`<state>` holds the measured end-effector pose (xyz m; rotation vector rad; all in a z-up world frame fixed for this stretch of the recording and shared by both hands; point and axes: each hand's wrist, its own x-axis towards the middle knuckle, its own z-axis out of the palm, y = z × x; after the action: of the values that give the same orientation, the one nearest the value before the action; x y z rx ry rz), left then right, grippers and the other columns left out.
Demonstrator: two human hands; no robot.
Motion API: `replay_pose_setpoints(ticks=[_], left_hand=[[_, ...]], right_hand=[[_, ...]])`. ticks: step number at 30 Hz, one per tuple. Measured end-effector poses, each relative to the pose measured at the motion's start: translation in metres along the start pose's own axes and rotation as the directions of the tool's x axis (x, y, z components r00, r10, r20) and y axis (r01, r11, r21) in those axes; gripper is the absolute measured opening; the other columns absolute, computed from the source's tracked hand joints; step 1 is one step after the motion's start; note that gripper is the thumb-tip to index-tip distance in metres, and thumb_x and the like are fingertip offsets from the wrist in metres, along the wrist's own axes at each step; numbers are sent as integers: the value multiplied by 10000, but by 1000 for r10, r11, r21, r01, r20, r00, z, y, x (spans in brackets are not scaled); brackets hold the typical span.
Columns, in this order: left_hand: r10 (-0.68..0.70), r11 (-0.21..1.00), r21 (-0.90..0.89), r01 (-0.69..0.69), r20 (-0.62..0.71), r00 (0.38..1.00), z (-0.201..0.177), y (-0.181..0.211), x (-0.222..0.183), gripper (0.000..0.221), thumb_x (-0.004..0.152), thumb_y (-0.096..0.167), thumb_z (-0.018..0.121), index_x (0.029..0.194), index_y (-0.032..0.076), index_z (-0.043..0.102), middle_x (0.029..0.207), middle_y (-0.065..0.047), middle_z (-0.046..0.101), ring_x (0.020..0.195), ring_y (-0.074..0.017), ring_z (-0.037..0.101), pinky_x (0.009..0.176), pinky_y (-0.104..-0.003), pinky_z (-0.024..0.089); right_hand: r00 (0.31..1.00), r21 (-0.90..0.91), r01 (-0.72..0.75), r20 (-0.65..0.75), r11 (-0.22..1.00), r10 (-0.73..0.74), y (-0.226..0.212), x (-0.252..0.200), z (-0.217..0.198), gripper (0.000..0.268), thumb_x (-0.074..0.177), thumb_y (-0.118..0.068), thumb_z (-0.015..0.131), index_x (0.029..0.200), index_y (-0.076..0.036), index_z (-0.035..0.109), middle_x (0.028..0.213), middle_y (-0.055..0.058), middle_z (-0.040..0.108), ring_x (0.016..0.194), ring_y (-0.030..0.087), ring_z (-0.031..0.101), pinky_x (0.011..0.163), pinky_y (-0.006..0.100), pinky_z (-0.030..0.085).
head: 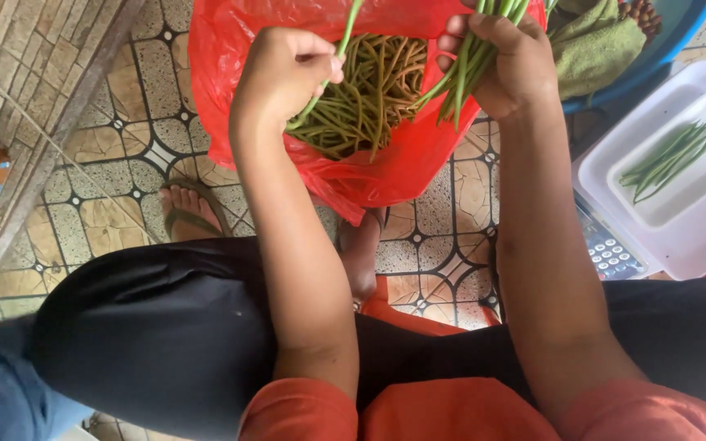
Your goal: Arranging and aligning long beans from a plastic bag onto a scale for weighing.
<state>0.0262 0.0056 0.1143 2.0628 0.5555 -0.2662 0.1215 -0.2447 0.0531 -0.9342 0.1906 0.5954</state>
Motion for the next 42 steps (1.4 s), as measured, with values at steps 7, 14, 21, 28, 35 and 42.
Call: replay_pose_setpoints(ticks=[7, 14, 21, 28, 35, 42], left_hand=[[254, 964, -112, -241, 118, 960, 18, 23, -5, 130, 961, 120, 655, 893, 93, 762, 794, 9, 811, 523, 5, 598, 571, -176, 537], [278, 932, -287, -220, 179, 944, 47, 28, -10, 91, 959, 76, 675, 871, 100, 666, 769, -28, 778, 573, -43, 652, 552, -176, 550], [358, 900, -251, -356, -40, 933, 82, 33, -7, 119, 850, 190, 768, 771, 110, 731, 633, 23, 754, 437, -35, 669, 459, -171, 562], [19, 957, -256, -133, -403, 915, 100, -1, 6, 727, 794, 748, 370, 1023, 156, 724, 1069, -63, 802, 955, -194, 781, 835, -362, 615], [-182, 242, -970, -20, -65, 981, 117, -15, 1, 782, 911, 605, 425, 1344, -22, 598, 1177, -237, 694, 1071, -325, 670, 899, -448, 560], [-342, 595, -804, -15, -270, 900, 69, -40, 3, 576, 940, 447, 440, 1310, 42, 616, 1350, -224, 685, 1226, -359, 686, 1060, -490, 575]], right_hand=[[987, 45, -63, 148, 997, 56, 4, 3, -6, 199, 947, -29, 625, 1132, 0, 691, 1080, 158, 783, 934, 288, 778, 847, 415, 658], [926, 175, -161, 368, 971, 87, 17, 12, -20, 240, 961, -128, 626, 1174, -39, 691, 1237, 133, 753, 1190, 278, 729, 1003, 489, 615], [853, 243, -185, 520, 952, 33, 28, 12, -17, 427, 989, -396, 720, 1292, -98, 691, 1395, 153, 698, 1336, 295, 677, 1029, 522, 614], [872, 225, -103, 489, 969, -21, 15, 4, 0, 335, 941, -379, 740, 1074, -72, 725, 1068, 39, 735, 1112, 218, 707, 1100, 467, 571], [890, 226, -87, 455, 970, -27, 20, -1, 11, 373, 913, -357, 779, 1132, -64, 702, 1110, 72, 728, 1084, 236, 711, 1099, 455, 593], [935, 151, 22, 347, 988, -74, 17, -15, 26, 134, 986, -154, 703, 910, -44, 686, 915, 75, 709, 897, 242, 726, 944, 472, 656]])
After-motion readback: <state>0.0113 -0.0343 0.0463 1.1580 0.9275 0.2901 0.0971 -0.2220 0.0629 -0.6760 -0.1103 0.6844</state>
